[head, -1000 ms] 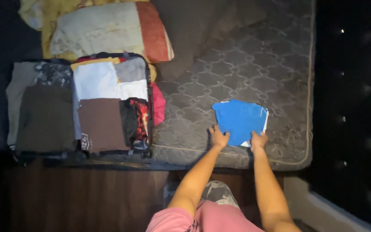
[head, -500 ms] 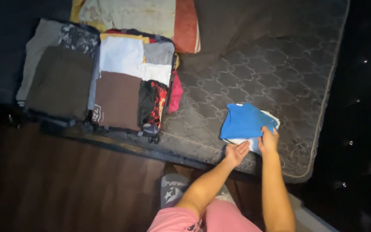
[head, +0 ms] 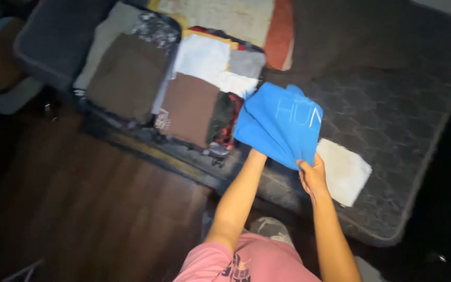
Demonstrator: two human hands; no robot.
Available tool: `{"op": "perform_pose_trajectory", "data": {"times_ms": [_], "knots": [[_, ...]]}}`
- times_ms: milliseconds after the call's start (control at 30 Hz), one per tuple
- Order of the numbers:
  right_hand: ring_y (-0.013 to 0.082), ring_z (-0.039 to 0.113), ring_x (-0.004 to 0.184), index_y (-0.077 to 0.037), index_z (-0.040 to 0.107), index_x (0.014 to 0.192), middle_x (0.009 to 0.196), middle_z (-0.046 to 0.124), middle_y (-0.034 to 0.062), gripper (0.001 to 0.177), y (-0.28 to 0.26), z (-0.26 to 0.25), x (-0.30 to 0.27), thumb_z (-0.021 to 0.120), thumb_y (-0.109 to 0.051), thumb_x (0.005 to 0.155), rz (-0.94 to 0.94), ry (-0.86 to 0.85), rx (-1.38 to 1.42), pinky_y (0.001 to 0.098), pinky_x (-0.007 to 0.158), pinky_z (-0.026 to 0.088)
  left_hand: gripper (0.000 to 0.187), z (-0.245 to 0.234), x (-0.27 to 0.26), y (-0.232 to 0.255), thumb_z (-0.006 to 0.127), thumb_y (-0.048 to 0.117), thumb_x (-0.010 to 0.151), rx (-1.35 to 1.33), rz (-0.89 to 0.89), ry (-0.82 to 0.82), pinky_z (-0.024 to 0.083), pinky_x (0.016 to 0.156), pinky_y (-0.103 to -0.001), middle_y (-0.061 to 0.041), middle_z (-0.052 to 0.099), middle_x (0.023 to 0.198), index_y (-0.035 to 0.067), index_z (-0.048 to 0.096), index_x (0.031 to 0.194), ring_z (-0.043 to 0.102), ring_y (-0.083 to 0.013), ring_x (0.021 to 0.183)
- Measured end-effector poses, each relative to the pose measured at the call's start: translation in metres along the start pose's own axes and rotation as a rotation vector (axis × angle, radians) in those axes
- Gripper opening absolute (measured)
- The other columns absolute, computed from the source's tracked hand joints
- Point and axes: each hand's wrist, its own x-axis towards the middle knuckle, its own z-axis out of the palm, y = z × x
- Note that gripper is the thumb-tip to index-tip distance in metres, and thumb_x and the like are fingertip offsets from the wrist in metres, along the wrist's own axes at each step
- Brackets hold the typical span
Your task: Packing several items of clothing into a suitcase placed on a bed.
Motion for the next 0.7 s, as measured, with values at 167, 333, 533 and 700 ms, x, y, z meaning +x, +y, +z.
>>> {"op": "perform_pose_trajectory", "data": {"times_ms": [167, 333, 533, 700], "knots": [[0.0249, 0.057, 0.116, -0.004, 0.047, 0.139, 0.13, 0.058, 0.0101, 0.06, 0.046, 0.062, 0.056, 0.06, -0.039, 0.092, 0.139, -0.059, 0.309, 0.0479, 0.094, 0.051, 0.085, 0.037, -0.045, 0.118, 0.043, 0.071, 0.092, 0.1, 0.083, -0.063, 0.043, 0.106, -0.053, -0.016, 0.056, 0.142, 0.006, 0.048, 0.146, 0.055, -0.0355, 0.126], [0.0426, 0.05, 0.135, 0.005, 0.041, 0.151, 0.152, 0.05, 0.0241, 0.101, 0.122, 0.095, 0.114, 0.051, -0.074, 0.089, 0.318, -0.326, 0.827, 0.0577, 0.11, 0.042, 0.088, 0.054, -0.074, 0.194, 0.044, 0.072, 0.091, 0.182, 0.092, -0.119, 0.044, 0.107, -0.051, -0.016, 0.058, 0.141, 0.004, 0.046, 0.146, 0.057, -0.0347, 0.126], [0.0358, 0.055, 0.134, -0.003, 0.04, 0.152, 0.149, 0.053, 0.018, 0.072, 0.124, 0.177, 0.118, 0.068, -0.031, 0.091, 0.263, -0.16, 0.36, 0.0527, 0.113, 0.045, 0.092, 0.035, -0.079, 0.27, 0.046, 0.074, 0.091, 0.277, 0.081, -0.163, 0.046, 0.108, -0.049, -0.017, 0.06, 0.14, 0.001, 0.045, 0.147, 0.058, -0.0338, 0.126], [0.0346, 0.06, 0.128, -0.001, 0.044, 0.151, 0.142, 0.059, 0.017, 0.077, 0.094, 0.202, 0.125, 0.081, -0.018, 0.084, 0.143, -0.019, 0.187, 0.0499, 0.106, 0.052, 0.096, -0.006, -0.045, 0.333, 0.047, 0.075, 0.09, 0.356, 0.048, -0.215, 0.047, 0.109, -0.047, -0.017, 0.061, 0.139, -0.001, 0.044, 0.148, 0.06, -0.0331, 0.126]]}}
